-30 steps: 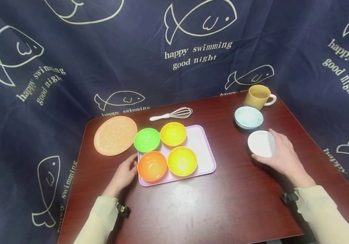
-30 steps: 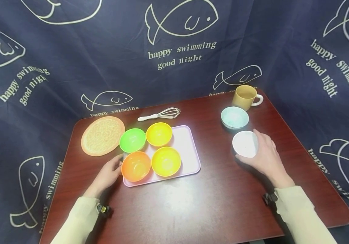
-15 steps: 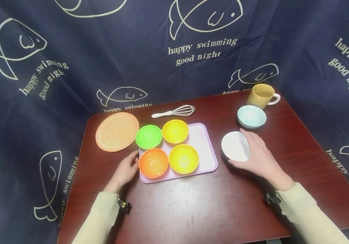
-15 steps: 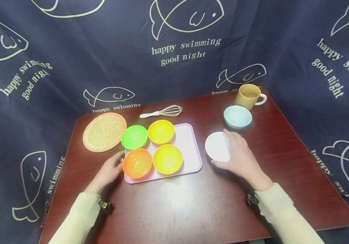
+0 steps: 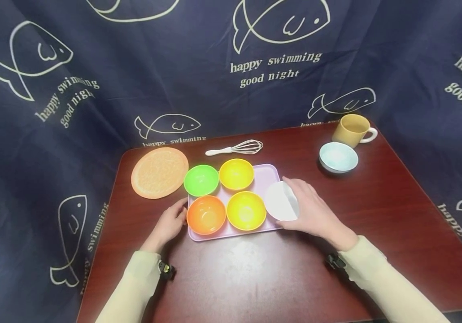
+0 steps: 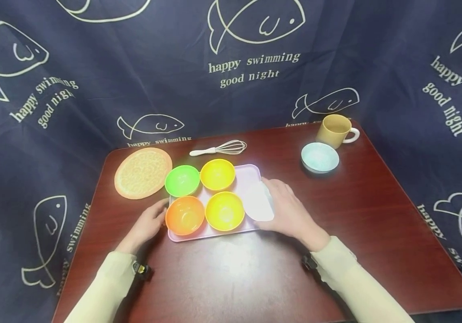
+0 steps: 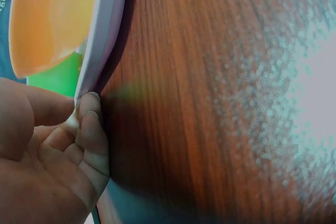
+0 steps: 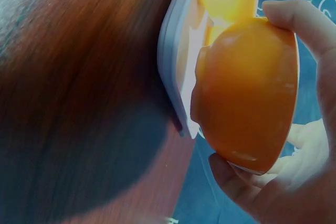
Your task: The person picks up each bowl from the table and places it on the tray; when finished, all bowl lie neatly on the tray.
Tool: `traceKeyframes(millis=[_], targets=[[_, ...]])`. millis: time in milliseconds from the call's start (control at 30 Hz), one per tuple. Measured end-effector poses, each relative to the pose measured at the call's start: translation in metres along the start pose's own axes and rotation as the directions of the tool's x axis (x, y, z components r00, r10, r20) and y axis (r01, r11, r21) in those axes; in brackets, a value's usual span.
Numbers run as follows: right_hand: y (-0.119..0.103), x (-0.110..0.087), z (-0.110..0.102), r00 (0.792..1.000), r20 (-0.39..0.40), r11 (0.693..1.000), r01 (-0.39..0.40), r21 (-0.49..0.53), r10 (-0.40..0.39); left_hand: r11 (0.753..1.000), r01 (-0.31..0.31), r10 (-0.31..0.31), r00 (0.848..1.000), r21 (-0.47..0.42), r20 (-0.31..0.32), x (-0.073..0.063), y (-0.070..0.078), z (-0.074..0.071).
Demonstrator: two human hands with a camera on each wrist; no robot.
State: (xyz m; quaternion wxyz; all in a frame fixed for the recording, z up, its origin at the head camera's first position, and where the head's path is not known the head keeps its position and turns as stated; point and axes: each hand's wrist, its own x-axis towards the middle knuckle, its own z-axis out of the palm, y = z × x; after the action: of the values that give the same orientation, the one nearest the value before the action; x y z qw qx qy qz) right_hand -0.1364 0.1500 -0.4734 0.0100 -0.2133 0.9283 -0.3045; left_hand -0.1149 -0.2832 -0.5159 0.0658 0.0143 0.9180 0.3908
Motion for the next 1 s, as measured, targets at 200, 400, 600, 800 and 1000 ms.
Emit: traceKeyframes(millis=[200,400,600,800,1000], targets=[[-0.001,0.002,0.005,1.000,-0.015,1.000,0.027,0.008,-0.027,1.000,-0.012,0.012,1.000,0.004,0.013,0.002,0.002,-0.002],[-0.004,0.003,0.012,0.998,0.009,0.998,0.059,0.001,-0.059,0.996,-0.036,0.042,0.997,-0.087,0.060,0.003,-0.003,-0.007],[-0.005,0.003,0.018,0.997,0.013,0.997,0.082,0.013,-0.082,0.988,-0.027,0.041,0.995,-0.149,0.092,0.002,-0.009,-0.010],[-0.001,0.003,0.023,0.995,0.024,0.994,0.101,0.036,-0.102,0.984,-0.021,0.040,0.994,-0.177,0.105,0.000,-0.009,-0.012],[0.001,0.005,0.022,0.992,0.055,0.993,0.109,0.047,-0.111,0.979,-0.019,0.042,0.993,-0.201,0.114,0.001,-0.012,-0.013]])
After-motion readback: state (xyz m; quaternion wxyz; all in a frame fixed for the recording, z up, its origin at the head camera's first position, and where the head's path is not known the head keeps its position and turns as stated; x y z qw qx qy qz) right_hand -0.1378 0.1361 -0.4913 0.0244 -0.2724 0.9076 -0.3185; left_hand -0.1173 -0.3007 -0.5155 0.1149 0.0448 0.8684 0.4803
